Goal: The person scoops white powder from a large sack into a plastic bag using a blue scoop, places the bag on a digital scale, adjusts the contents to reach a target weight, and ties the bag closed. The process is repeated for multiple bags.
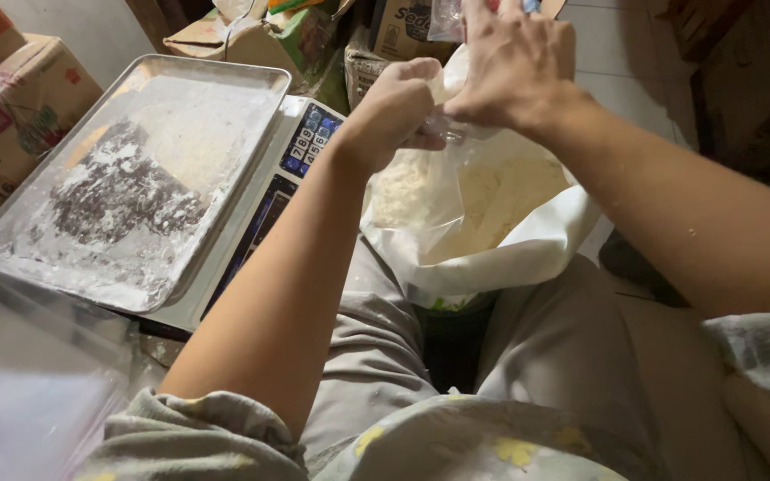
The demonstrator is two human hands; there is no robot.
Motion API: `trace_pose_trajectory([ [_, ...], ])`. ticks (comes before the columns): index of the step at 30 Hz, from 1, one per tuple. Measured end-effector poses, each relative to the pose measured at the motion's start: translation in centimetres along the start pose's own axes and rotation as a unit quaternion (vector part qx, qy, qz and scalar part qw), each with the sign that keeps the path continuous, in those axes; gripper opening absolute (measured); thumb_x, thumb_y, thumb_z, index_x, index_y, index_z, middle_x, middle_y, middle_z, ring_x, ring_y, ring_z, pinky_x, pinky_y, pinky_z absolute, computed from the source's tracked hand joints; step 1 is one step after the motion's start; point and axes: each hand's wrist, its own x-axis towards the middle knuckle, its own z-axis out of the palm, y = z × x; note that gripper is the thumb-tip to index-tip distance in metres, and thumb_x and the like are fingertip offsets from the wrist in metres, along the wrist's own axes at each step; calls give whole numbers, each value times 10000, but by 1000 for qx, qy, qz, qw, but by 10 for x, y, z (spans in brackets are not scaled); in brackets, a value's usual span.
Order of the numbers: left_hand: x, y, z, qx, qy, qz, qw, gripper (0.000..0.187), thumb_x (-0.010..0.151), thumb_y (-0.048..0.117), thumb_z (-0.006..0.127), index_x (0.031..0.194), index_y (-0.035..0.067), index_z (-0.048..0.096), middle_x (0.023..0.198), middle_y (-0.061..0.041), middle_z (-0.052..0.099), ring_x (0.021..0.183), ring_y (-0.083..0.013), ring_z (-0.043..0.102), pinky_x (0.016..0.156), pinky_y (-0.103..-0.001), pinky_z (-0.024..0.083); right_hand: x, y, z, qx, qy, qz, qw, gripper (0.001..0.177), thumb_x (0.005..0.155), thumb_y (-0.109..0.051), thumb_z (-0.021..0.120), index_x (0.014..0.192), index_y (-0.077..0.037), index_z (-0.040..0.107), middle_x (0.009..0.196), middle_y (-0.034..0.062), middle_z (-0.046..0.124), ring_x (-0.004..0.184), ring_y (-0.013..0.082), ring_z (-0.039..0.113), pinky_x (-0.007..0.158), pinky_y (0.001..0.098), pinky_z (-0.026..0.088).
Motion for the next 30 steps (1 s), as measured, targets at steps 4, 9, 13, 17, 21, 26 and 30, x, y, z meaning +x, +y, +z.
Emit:
trace_pose_trajectory([
  [4,-12,-20,-8,-30,6,36,999,775,751,-42,445,1521,-4,366,1575,-174,411,823,-244,749,663,-349,673,-10,-16,5,39,-32,-5,999,818,586,-415,921,1215,-120,488,1094,201,564,981,395,645,755,529,552],
  [9,-28,-35,-12,-23,21,31,999,814,713,-93,425,1518,13,360,1600,-193,344,838,-250,762,619,-336,653,-28,-30,13,83,-4,-54,995,763,544,-392,958,1119,-150,519,1066,157,544,1006,395,633,759,525,540],
  [13,-44,-41,-18,-66,30,30,997,811,748,-89,422,1551,-1,348,1563,-308,427,732,-257,744,581,-317,630,-30,-26,21,198,-59,-64,976,685,664,-368,920,1192,-147,544,1112,148,622,1057,331,655,862,489,541],
  [17,-55,-43,-23,-88,30,34,995,841,731,-105,409,1559,-5,303,1585,-293,357,710,-272,773,577,-305,627,-21,-7,23,346,-127,-7,929,752,700,-393,888,1317,-122,555,1220,139,701,1130,243,689,975,410,558],
  [21,-59,-47,-22,-113,21,63,991,818,739,-99,400,1548,-21,305,1597,-279,346,711,-297,780,538,-303,603,-20,-3,26,422,-235,80,872,957,666,-396,903,1475,-111,479,1285,210,655,1180,306,645,959,437,529],
  [26,-72,-49,-30,-125,27,80,989,809,738,-88,390,1543,-41,321,1598,-273,364,730,-306,788,544,-297,605,-26,-12,21,444,-284,163,834,1065,633,-433,874,1531,-148,378,1440,139,547,1299,292,548,901,517,550],
  [30,-88,-43,-39,-112,50,92,988,821,721,-87,407,1539,-55,347,1587,-262,410,718,-279,778,555,-281,618,-25,-29,13,427,-248,116,862,1081,623,-461,883,1522,-134,378,1481,102,506,1305,274,548,900,476,559],
])
